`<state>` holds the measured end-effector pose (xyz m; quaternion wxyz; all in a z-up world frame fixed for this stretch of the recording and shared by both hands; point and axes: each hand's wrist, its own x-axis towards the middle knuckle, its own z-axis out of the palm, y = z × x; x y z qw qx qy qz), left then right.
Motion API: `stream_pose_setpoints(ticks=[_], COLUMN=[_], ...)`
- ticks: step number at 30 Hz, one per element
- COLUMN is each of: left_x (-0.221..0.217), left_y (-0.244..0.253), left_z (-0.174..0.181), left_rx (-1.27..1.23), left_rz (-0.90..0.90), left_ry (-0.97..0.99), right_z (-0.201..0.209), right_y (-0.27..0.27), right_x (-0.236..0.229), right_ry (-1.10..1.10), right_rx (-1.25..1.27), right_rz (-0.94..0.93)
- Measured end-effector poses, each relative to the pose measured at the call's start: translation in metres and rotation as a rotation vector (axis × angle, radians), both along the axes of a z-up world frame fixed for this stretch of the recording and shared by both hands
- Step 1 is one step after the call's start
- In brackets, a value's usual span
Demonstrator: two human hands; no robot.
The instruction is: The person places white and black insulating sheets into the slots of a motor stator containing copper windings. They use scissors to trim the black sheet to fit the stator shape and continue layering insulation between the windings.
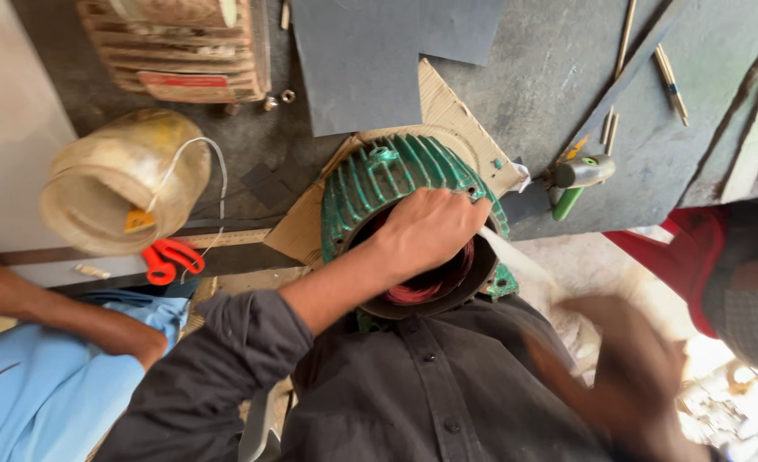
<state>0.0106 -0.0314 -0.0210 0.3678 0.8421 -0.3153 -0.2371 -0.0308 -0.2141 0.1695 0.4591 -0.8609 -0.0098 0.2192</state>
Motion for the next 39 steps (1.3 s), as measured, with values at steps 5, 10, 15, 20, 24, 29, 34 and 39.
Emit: stream_pose_setpoints(ticks=[5,10,15,20,24,29,34,39], left_x=[0.010,0.022,0.023,0.031,0.039,0.044,0.033,0.033], left_y=[-0.004,-0.010,-0.014,-0.017,-0.012,-0.012,0.003,0.009], left_z=[-0.005,0.000,0.003,0.006,0.015,0.025,0.039,0.040], left_rx=[-0.015,0.053,0.155,0.212,0.246,0.420,0.087,0.029], left_rz=[-0.065,-0.218,-0.376,-0.424,-0.408,-0.306,-0.307,-0.206], left_ry=[0.018,-0.051,-0.163,-0.042,0.043,0.217,-0.037,0.047], right_z=[-0.034,-0.124,-0.159,-0.176,-0.166,-0.138,-0.117,-0.098], right_y=[-0.001,0.009,-0.012,-0.033,-0.067,-0.089,-0.099,-0.100], right_x=[-0.081,-0.131,-0.147,-0.157,-0.147,-0.139,-0.120,-0.110], right_ry=[0.579,0.542,0.350,0.287,-0.047,-0.016,-0.186,-0.215], right_rx=[0.299,-0.025,0.224,-0.114,0.288,0.028,0.021,-0.056], right_rz=[-0.128,-0.505,-1.095,-1.201,-1.219,-0.712,-0.450,-0.264])
